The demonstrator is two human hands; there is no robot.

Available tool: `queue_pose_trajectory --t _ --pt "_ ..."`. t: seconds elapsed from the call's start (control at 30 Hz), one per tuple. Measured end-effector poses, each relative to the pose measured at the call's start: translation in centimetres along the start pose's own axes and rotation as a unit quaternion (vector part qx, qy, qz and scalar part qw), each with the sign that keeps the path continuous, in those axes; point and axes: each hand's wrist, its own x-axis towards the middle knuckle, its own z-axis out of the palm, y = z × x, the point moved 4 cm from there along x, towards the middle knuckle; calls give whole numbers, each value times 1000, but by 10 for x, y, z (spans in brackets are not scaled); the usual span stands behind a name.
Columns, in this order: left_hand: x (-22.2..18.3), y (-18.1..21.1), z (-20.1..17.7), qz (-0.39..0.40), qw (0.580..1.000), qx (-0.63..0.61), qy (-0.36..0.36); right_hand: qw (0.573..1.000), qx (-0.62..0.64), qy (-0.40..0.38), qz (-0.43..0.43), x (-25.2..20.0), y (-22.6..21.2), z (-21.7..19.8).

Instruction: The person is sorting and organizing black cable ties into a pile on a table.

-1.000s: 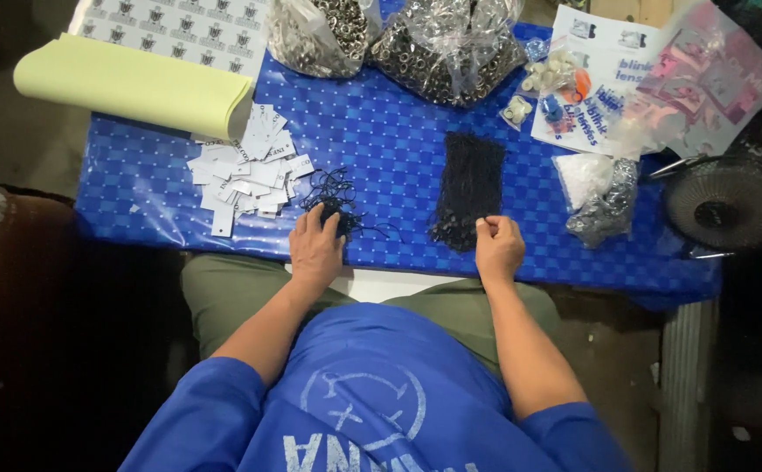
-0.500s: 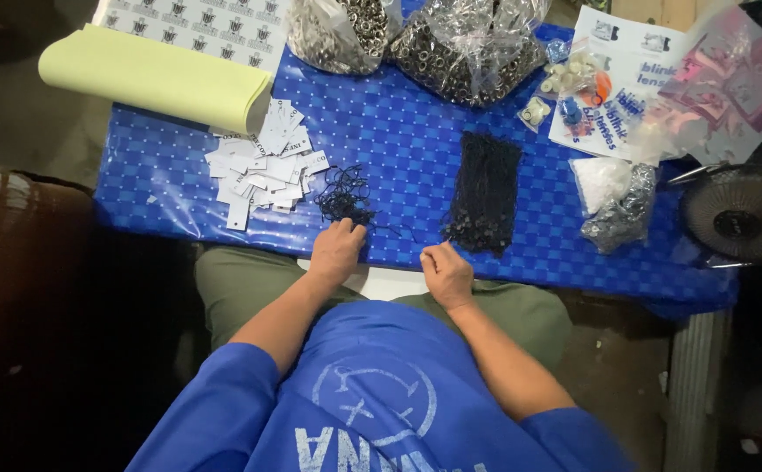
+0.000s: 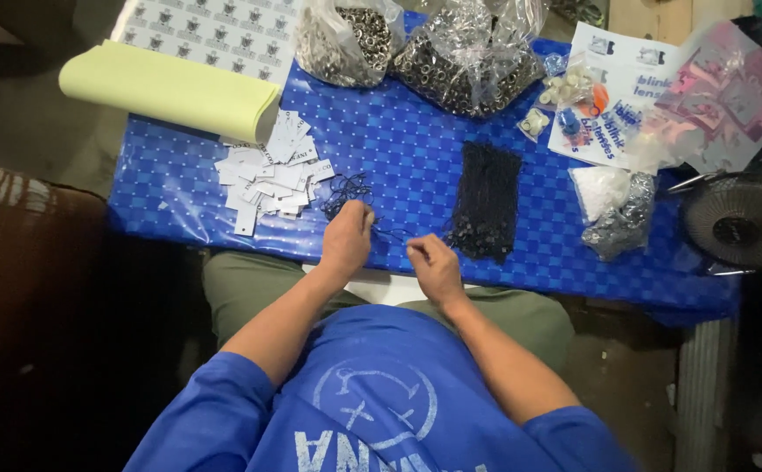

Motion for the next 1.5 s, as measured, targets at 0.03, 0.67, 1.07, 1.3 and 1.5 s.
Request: queue_pose_trajectory --t 0.03,0.67,1.07,1.3,1.5 --pt "5 9 -7 0 1000 1 1 1000 1 0 -1 9 -15 -2" --pt "23 42 -38 -155 965 -186 -101 993 90 -78 0 71 -52 1" --pt "-9 -5 16 -188 951 -131 -206 984 -29 -88 153 106 10 -67" --pt "-19 -5 15 -228 940 -78 -242 979 -89 -7 185 142 54 -140" --pt "-20 -35 31 -25 994 66 -83 943 -231 234 50 167 43 -207"
